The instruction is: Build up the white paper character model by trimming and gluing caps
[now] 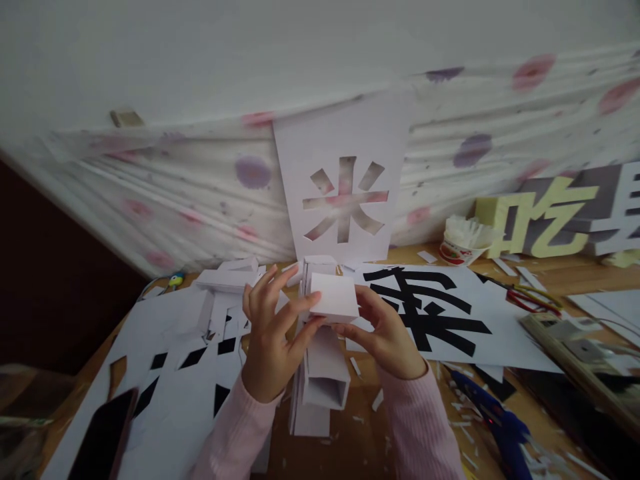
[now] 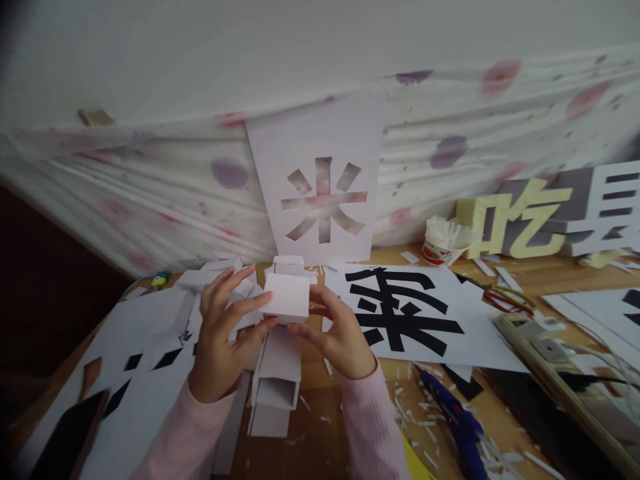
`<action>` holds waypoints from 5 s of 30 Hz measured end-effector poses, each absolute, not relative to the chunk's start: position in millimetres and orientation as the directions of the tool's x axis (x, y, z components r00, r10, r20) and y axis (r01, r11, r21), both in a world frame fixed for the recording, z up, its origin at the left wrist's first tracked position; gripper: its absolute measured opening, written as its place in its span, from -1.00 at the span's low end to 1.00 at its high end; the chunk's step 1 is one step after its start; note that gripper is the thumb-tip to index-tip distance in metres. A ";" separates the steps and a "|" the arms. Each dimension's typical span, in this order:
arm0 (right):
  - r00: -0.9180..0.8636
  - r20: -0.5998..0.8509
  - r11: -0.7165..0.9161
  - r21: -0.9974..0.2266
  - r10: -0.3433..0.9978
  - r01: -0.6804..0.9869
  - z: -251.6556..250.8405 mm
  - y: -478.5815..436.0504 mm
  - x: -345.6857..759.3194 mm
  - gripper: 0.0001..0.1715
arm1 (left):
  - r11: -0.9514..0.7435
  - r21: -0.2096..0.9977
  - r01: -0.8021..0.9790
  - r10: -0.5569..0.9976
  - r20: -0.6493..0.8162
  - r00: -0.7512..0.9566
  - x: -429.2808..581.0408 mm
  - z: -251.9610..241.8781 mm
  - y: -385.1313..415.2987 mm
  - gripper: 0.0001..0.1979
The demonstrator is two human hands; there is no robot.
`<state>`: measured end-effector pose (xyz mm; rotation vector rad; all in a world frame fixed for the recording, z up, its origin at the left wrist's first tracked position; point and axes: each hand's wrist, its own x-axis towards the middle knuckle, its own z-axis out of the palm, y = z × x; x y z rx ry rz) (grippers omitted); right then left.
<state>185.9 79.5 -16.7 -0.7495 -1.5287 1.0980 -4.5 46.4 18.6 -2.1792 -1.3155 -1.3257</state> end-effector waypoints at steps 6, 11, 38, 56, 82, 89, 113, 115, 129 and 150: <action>-0.233 0.383 0.378 -0.923 0.894 -0.069 -11.8 77.6 186.4 -0.46 | -0.537 0.202 0.819 0.571 0.802 0.177 -2.8 21.0 44.9 -0.75; -0.189 0.404 0.407 -0.913 0.895 -0.022 -15.3 77.9 176.3 -0.49 | -0.511 0.196 0.837 0.591 0.787 0.177 -8.7 25.1 46.6 -0.68; -0.139 0.725 0.632 -0.471 0.675 0.616 5.9 49.3 148.8 -0.51 | -0.504 0.225 0.834 0.658 0.725 0.202 -14.9 31.5 16.1 -0.41; -0.222 0.744 0.665 -0.370 0.630 0.649 18.4 32.4 131.3 -0.68 | -0.421 0.530 0.736 0.626 0.757 -0.187 -8.8 15.1 -14.2 -0.56; -0.303 0.689 0.752 -0.582 0.658 0.309 -9.3 63.4 206.7 -0.46 | -0.490 0.701 0.518 0.682 0.679 -0.272 16.9 41.0 -25.5 -0.59; -0.321 0.654 0.713 -0.692 0.685 0.111 -28.3 80.6 207.1 -0.38 | -0.499 0.745 0.443 0.826 0.563 -0.015 13.0 20.8 26.3 -0.26; -0.131 0.621 0.634 -0.760 0.773 0.141 -4.1 66.9 235.8 -0.36 | -0.810 0.499 0.307 0.569 0.795 0.209 48.2 -17.1 63.3 -0.31; -0.018 0.652 0.639 -0.738 0.758 0.217 0.4 64.8 229.9 -0.41 | -0.822 0.480 0.307 0.560 0.779 0.283 44.6 -13.0 63.8 -0.39; 0.202 0.754 0.684 -0.654 0.625 0.323 5.8 72.3 201.7 -0.21 | -0.798 0.532 0.281 0.597 0.759 0.259 37.7 -11.0 74.2 -0.60; 0.307 0.782 0.715 -0.621 0.543 0.321 -11.2 95.1 176.9 -0.27 | -0.679 0.681 0.273 0.729 0.671 0.138 42.4 -28.3 86.7 -0.54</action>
